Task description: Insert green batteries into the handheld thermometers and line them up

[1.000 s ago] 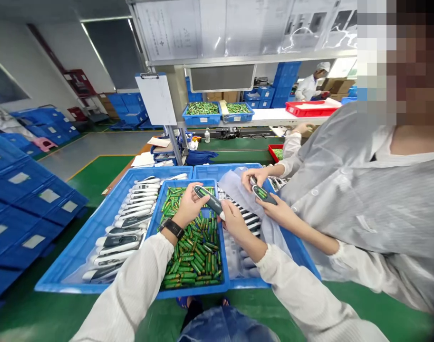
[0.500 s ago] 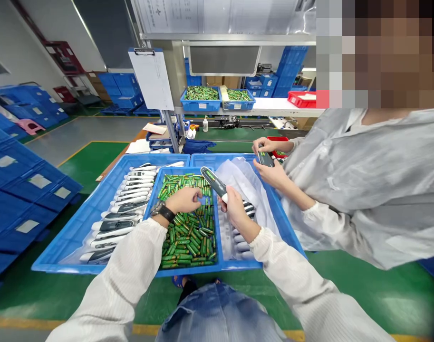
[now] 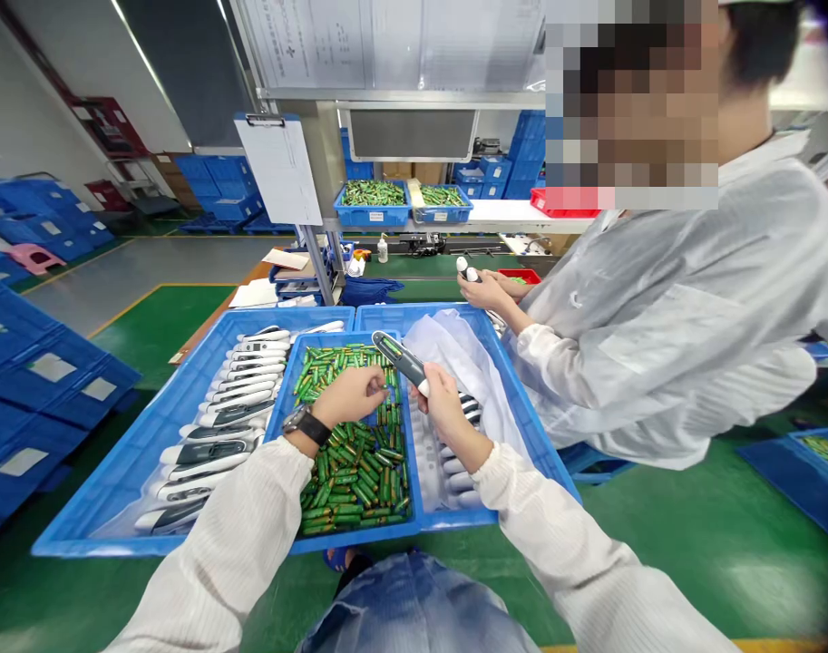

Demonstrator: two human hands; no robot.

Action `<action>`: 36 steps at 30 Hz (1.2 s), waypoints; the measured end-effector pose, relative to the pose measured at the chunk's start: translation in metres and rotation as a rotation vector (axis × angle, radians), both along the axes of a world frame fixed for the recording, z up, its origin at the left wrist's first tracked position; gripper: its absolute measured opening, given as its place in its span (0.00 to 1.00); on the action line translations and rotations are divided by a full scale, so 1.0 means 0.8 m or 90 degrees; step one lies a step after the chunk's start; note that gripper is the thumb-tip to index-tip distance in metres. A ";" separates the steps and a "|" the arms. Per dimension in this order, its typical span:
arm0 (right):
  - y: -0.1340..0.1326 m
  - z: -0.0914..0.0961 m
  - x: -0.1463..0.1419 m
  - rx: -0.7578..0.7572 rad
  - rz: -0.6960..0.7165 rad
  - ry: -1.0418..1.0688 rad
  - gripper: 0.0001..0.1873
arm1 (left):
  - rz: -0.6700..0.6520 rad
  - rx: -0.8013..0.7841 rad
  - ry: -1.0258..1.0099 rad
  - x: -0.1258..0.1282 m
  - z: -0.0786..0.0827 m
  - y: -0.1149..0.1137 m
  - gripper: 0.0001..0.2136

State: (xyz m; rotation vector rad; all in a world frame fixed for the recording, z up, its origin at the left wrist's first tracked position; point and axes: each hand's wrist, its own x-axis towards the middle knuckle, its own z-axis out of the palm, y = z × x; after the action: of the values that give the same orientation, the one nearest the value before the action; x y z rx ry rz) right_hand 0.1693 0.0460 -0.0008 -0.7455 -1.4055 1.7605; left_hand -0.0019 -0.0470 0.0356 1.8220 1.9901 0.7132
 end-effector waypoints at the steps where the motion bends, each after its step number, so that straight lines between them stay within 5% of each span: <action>1: 0.001 0.001 0.000 -0.003 -0.007 -0.001 0.20 | 0.021 0.028 -0.033 -0.001 0.001 0.000 0.06; 6: 0.004 0.002 0.001 0.009 -0.020 -0.018 0.22 | 0.150 0.263 -0.024 -0.006 0.011 0.000 0.07; 10: 0.004 0.000 0.001 0.029 -0.001 -0.026 0.23 | 0.108 0.373 0.040 -0.005 0.015 -0.001 0.09; 16: 0.001 -0.001 0.001 0.043 0.009 -0.013 0.20 | 0.016 0.384 0.117 -0.004 0.011 0.000 0.11; 31: 0.004 0.006 0.007 0.023 0.029 -0.021 0.20 | 0.000 0.471 0.325 -0.013 0.016 -0.003 0.14; 36: 0.004 0.007 0.007 -0.084 0.078 0.006 0.18 | -0.016 0.460 0.331 -0.020 0.004 0.004 0.18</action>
State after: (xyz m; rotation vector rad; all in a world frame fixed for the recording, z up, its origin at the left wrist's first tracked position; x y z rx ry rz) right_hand 0.1751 0.0493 0.0050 -0.7322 -1.3643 1.9645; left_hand -0.0178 -0.0438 0.0391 2.6643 2.1733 1.1533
